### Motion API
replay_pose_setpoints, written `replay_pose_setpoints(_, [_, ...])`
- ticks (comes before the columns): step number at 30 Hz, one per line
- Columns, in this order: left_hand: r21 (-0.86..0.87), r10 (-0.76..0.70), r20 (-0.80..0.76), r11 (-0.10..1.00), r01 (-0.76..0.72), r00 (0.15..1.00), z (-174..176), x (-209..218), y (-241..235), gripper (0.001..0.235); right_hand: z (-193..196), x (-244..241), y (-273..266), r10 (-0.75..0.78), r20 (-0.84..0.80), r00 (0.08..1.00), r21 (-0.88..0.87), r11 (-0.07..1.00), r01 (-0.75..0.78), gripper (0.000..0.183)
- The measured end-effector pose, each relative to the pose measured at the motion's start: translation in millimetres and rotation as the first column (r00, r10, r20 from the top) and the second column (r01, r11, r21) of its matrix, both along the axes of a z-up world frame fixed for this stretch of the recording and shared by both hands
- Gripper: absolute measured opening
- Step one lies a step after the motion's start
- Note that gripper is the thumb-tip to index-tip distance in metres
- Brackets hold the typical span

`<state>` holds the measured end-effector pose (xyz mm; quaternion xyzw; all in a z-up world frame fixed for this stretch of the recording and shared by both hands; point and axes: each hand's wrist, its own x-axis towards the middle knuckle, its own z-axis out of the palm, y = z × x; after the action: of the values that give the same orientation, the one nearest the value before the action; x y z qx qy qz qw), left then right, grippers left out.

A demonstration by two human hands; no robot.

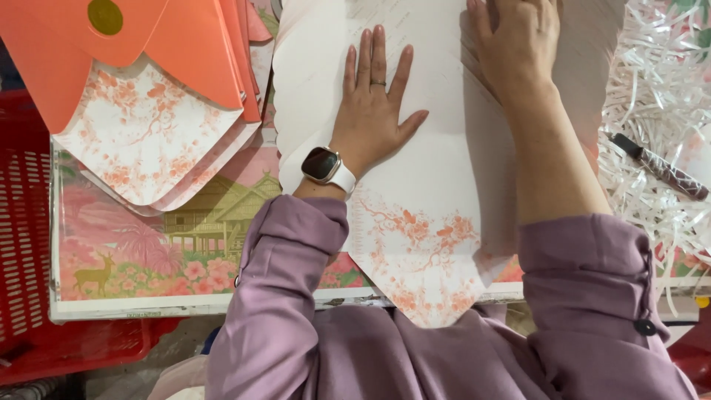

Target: Folding pre-cut decorative paper sheets into envelopes and stacking them.

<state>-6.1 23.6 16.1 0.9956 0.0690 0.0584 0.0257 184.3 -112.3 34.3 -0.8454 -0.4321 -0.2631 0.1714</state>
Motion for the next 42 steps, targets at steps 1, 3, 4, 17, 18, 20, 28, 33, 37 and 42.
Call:
replay_pose_setpoints(1, [-0.016, 0.000, -0.011, 1.000, 0.000, 1.000, 1, -2, -1, 0.081, -2, -1, -3, 0.014, -0.021, 1.000, -0.007, 1.000, -0.014, 0.020])
replay_pose_setpoints(3, [-0.036, -0.005, -0.027, 0.999, 0.004, 1.000, 0, -6, -6, 0.080, -7, -6, -10, 0.023, -0.047, 0.999, -0.017, 1.000, -0.024, 0.025])
replay_pose_setpoints(4, [-0.042, -0.006, -0.014, 0.999, 0.006, 1.000, -1, -6, -7, 0.080, -7, -6, -10, 0.015, -0.033, 0.999, -0.032, 0.999, -0.016, 0.026])
replay_pose_setpoints(17, [-0.050, 0.017, 0.010, 0.999, -0.017, 1.000, -6, -9, -11, 0.082, 15, 2, 3, -0.051, -0.139, 0.989, -0.048, 0.998, 0.044, 0.033])
replay_pose_setpoints(18, [-0.051, 0.017, 0.007, 0.999, -0.016, 1.000, -6, -12, -12, 0.082, 16, 0, 1, -0.051, -0.141, 0.989, -0.050, 0.998, 0.045, 0.033])
replay_pose_setpoints(20, [-0.040, 0.013, 0.005, 0.999, -0.013, 1.000, -7, -18, -14, 0.082, 16, -6, 0, -0.052, -0.200, 0.978, -0.082, 0.996, 0.036, 0.035])
replay_pose_setpoints(28, [-0.020, 0.014, -0.050, 1.000, -0.015, 0.999, -1, -31, -20, 0.081, 18, -2, -7, -0.055, -0.158, 0.986, -0.187, 0.982, 0.025, 0.033])
replay_pose_setpoints(33, [-0.040, 0.025, -0.077, 0.999, -0.028, 0.997, -2, -31, -25, 0.080, 19, 9, 1, -0.062, -0.165, 0.984, -0.124, 0.991, 0.042, 0.033])
replay_pose_setpoints(37, [-0.057, 0.024, 0.019, 0.998, -0.023, 1.000, -9, -35, -26, 0.081, 22, 6, 2, -0.088, -0.271, 0.958, -0.156, 0.987, 0.046, 0.039])
replay_pose_setpoints(42, [-0.060, 0.009, -0.008, 0.998, -0.010, 1.000, -9, -53, -33, 0.080, 14, -16, -8, -0.042, -0.323, 0.945, -0.113, 0.994, 0.006, 0.043])
